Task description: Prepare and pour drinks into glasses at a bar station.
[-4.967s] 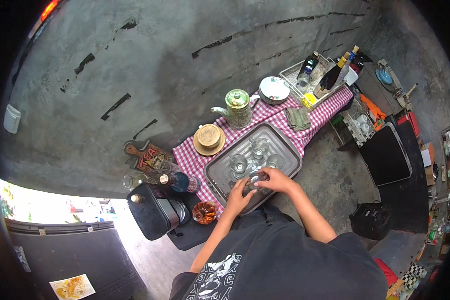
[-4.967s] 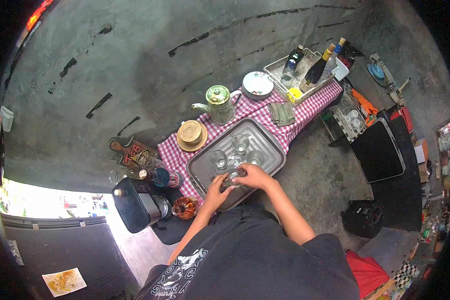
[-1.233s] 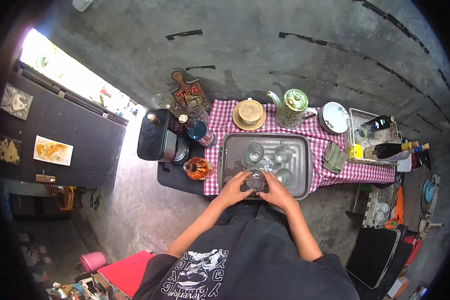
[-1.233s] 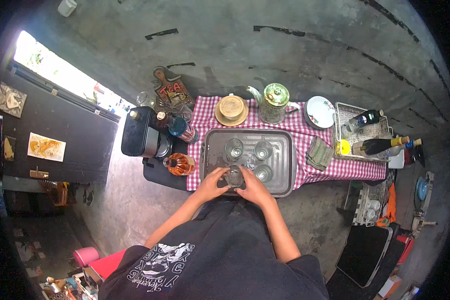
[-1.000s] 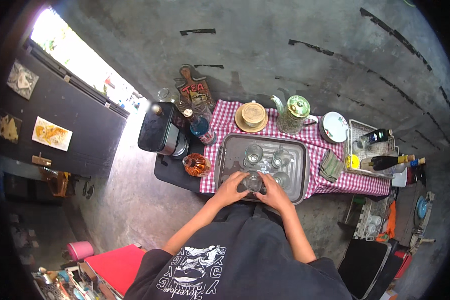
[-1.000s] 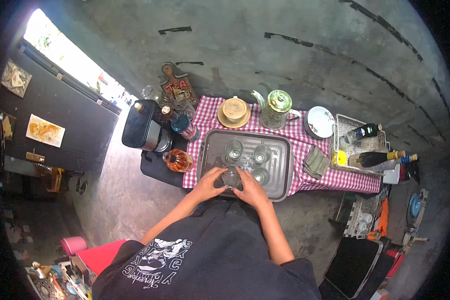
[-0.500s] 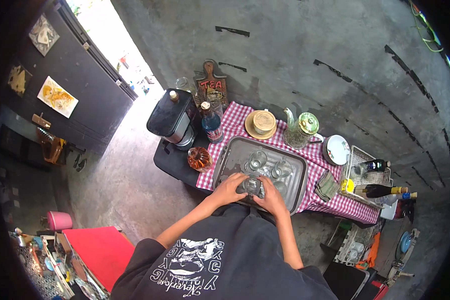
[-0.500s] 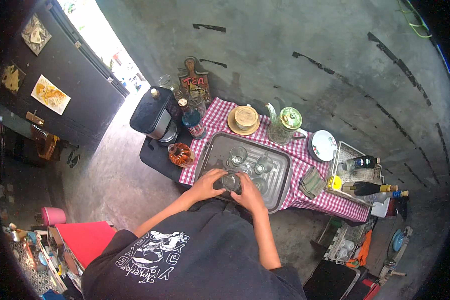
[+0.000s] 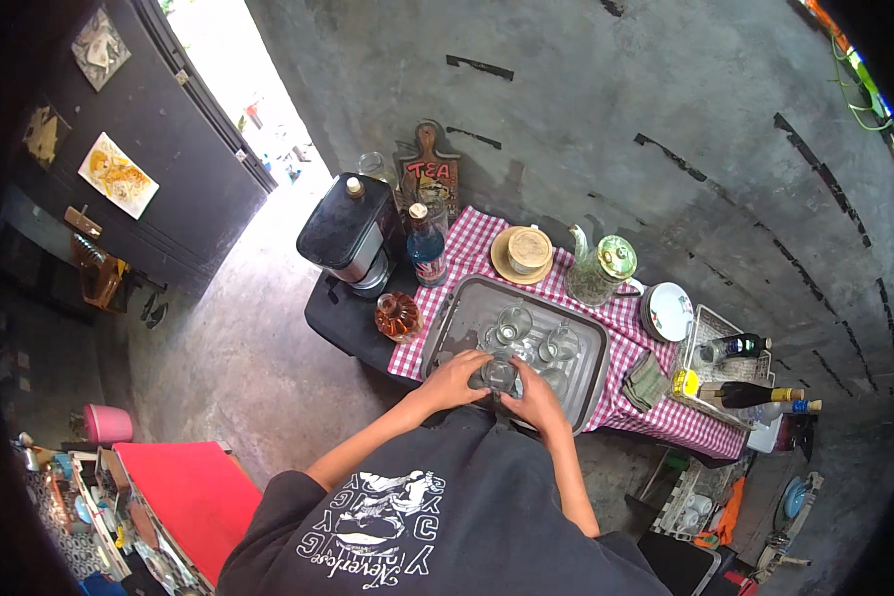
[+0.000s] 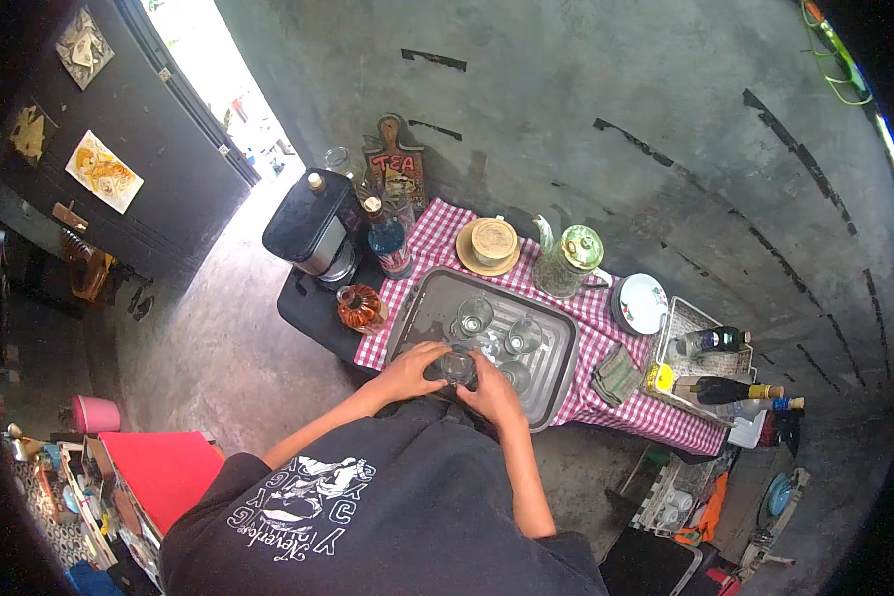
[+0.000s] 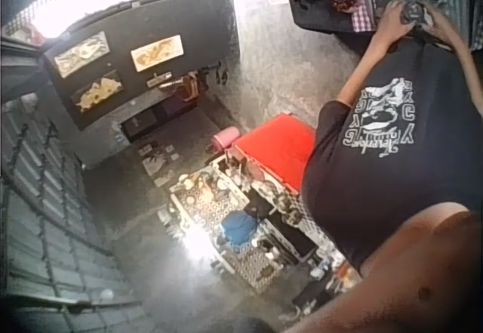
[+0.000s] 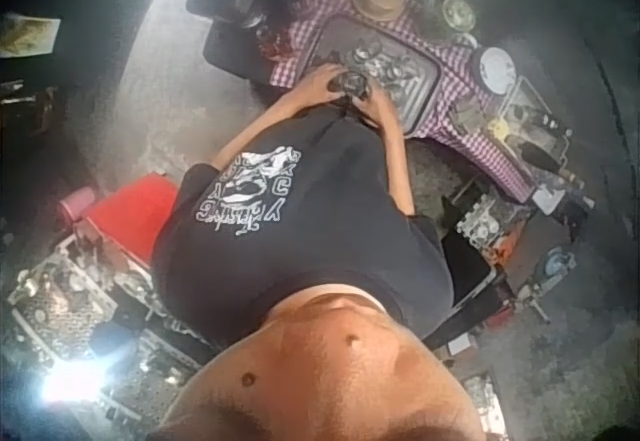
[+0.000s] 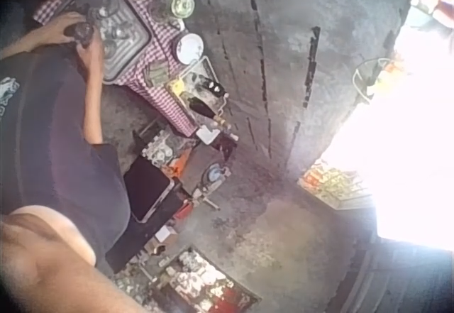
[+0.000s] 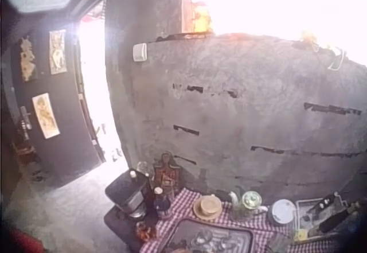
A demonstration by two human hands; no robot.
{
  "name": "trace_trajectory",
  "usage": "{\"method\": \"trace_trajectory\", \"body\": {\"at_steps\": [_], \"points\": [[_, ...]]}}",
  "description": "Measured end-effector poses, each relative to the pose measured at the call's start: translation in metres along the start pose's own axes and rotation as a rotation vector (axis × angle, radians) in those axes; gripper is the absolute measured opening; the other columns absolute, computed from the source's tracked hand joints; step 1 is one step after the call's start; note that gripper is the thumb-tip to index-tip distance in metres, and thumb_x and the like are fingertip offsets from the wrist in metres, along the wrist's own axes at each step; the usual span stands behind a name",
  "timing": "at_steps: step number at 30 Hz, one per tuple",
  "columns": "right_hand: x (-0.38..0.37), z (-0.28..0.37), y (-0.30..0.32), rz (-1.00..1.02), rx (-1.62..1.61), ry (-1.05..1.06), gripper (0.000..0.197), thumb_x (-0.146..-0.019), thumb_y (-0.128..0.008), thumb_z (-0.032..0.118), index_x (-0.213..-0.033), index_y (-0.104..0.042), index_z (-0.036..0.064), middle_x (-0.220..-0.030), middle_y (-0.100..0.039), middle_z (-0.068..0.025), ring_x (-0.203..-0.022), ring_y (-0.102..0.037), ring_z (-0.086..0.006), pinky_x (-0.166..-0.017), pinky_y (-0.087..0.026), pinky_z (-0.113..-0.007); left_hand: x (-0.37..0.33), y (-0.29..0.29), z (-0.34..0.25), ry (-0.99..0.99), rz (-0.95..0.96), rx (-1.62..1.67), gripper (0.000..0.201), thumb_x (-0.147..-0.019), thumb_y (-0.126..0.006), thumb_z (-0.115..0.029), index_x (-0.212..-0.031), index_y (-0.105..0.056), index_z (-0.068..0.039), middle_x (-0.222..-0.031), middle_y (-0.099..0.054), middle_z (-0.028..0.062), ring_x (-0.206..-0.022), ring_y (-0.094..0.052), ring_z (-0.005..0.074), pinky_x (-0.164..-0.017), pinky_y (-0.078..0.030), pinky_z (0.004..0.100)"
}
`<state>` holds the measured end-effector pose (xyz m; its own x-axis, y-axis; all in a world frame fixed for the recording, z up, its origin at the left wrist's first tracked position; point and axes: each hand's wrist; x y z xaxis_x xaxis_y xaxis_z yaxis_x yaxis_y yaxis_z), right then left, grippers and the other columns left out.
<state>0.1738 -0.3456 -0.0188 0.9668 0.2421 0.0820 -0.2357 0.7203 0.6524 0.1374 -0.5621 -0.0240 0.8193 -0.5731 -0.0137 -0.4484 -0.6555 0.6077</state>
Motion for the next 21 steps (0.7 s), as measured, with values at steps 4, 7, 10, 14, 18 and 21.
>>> {"method": "trace_trajectory", "body": {"at_steps": [4,7,10,14,18,21], "points": [[-0.005,-0.001,0.002,0.034,-0.008,-0.025,0.070,-0.073,-0.076,0.020,-0.134,-0.049,-0.0018,-0.134,-0.054,-0.0240,-0.123,-0.054,-0.0384,-0.103,-0.044,-0.041,0.000,-0.001,0.002,0.022,0.002,0.002,0.065,-0.074,-0.077,-0.021,-0.131,-0.053,-0.001,-0.135,-0.053,0.0190,-0.127,-0.049,0.0340,-0.108,-0.039,0.0408],[-0.006,-0.001,0.006,0.047,-0.004,-0.037,0.070,-0.072,-0.076,0.021,-0.133,-0.050,-0.0024,-0.133,-0.055,-0.0241,-0.123,-0.054,-0.0383,-0.103,-0.044,-0.041,-0.001,0.000,0.000,0.040,0.010,0.008,0.065,-0.075,-0.077,-0.021,-0.132,-0.053,-0.002,-0.135,-0.053,0.0182,-0.126,-0.050,0.0339,-0.106,-0.040,0.0410],[-0.008,0.001,0.008,0.073,-0.030,-0.050,0.070,-0.071,-0.076,0.023,-0.131,-0.050,-0.0032,-0.134,-0.052,-0.0274,-0.124,-0.052,-0.0390,-0.104,-0.043,-0.041,0.000,0.000,-0.001,0.049,0.006,0.004,0.065,-0.074,-0.077,-0.021,-0.131,-0.053,-0.002,-0.135,-0.053,0.0181,-0.125,-0.051,0.0344,-0.105,-0.041,0.0407],[-0.009,0.000,0.010,0.064,-0.051,-0.040,0.068,-0.071,-0.076,0.023,-0.129,-0.053,-0.0035,-0.132,-0.055,-0.0257,-0.122,-0.054,-0.0380,-0.102,-0.044,-0.041,-0.003,0.003,-0.003,0.055,0.019,0.025,0.064,-0.074,-0.077,-0.021,-0.130,-0.054,0.000,-0.132,-0.055,0.0179,-0.121,-0.054,0.0350,-0.102,-0.044,0.0399],[-0.009,-0.003,0.011,0.066,-0.093,-0.048,0.068,-0.070,-0.077,0.023,-0.128,-0.054,-0.0034,-0.130,-0.057,-0.0234,-0.120,-0.056,-0.0374,-0.100,-0.045,-0.040,-0.006,0.003,-0.004,0.037,0.018,0.016,0.063,-0.073,-0.078,-0.020,-0.128,-0.055,0.000,-0.131,-0.056,0.0176,-0.119,-0.056,0.0355,-0.100,-0.045,0.0399],[-0.009,-0.003,0.013,0.072,-0.087,-0.059,0.068,-0.070,-0.078,0.024,-0.127,-0.054,-0.0033,-0.129,-0.058,-0.0236,-0.119,-0.056,-0.0376,-0.100,-0.046,-0.040,-0.007,0.004,-0.005,0.026,0.016,0.027,0.063,-0.073,-0.078,-0.021,-0.128,-0.055,0.001,-0.130,-0.056,0.0176,-0.118,-0.056,0.0355,-0.100,-0.046,0.0398]]}}
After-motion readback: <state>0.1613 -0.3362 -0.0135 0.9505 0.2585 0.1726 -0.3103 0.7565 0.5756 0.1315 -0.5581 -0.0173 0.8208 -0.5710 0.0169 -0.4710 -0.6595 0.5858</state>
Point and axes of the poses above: each hand's wrist, its own x-axis away from the middle knuckle, its own y-axis out of the back of the hand, z = x × y
